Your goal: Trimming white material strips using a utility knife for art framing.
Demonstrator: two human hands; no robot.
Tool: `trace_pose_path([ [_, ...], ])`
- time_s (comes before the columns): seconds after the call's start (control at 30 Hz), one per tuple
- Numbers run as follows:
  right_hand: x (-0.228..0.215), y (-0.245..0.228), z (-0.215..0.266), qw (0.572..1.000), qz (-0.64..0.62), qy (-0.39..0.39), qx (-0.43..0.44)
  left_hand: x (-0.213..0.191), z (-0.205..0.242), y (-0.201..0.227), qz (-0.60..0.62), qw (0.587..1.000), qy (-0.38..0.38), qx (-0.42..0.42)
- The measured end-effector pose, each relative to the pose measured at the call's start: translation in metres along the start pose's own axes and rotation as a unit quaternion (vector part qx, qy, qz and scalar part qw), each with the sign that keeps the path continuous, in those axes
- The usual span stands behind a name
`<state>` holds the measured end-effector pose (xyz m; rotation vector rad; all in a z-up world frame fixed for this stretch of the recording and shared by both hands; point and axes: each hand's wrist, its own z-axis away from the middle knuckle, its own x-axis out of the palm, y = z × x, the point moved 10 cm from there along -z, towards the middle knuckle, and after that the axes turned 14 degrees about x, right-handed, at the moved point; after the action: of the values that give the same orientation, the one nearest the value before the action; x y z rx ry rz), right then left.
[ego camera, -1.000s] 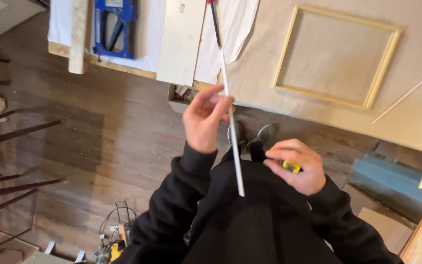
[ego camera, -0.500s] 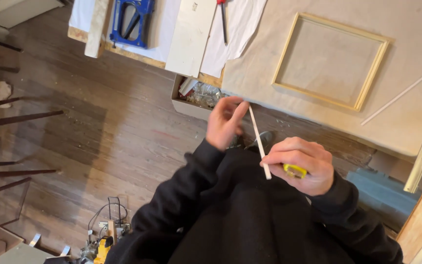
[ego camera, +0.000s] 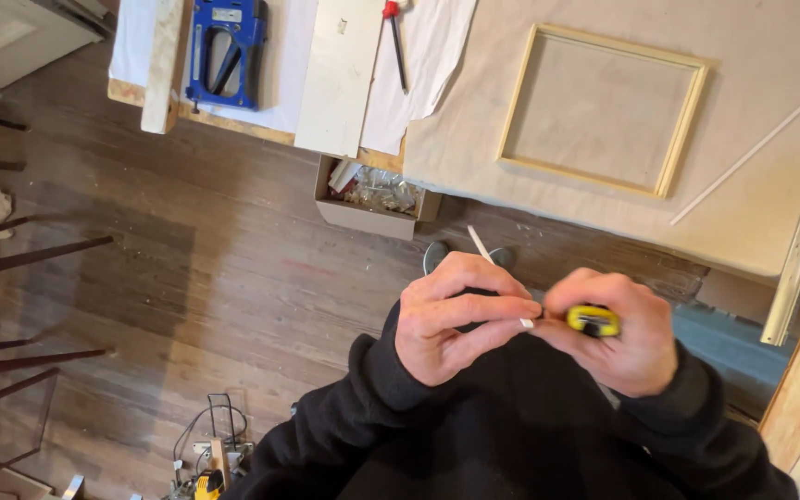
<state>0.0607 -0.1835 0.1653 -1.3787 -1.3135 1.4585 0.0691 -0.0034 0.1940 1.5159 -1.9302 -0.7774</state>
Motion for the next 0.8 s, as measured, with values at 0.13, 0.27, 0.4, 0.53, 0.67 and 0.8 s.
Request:
trace_pose_path([
  [0.13, -0.012, -0.012, 0.014, 0.995, 0.076, -0.062, 0.026, 0.017, -0.003, 0.004, -0.004, 0.992, -0.105, -0.069],
  [0.27, -0.008, -0.047, 0.010, 0.972, 0.214, -0.081, -0.053, 0.024, -0.005, 0.007, 0.018, 0.991, -0.116, -0.071],
  [0.4, -0.006, -0.063, 0.010, 0.946, 0.302, -0.088, -0.074, 0.028, -0.005, 0.009, 0.037, 0.988, -0.128, -0.082],
  [0.53, -0.006, -0.073, 0.011, 0.928, 0.344, -0.095, -0.108, 0.031, -0.007, 0.011, 0.040, 0.986, -0.143, -0.072],
  [0.67, -0.005, -0.078, 0.013, 0.923, 0.355, -0.095, -0.115, 0.033, -0.013, 0.018, 0.063, 0.986, -0.149, -0.049],
  [0.8, -0.006, -0.082, 0.014, 0.919, 0.360, -0.103, -0.120, 0.037, -0.021, 0.022, 0.076, 0.983, -0.165, -0.031],
])
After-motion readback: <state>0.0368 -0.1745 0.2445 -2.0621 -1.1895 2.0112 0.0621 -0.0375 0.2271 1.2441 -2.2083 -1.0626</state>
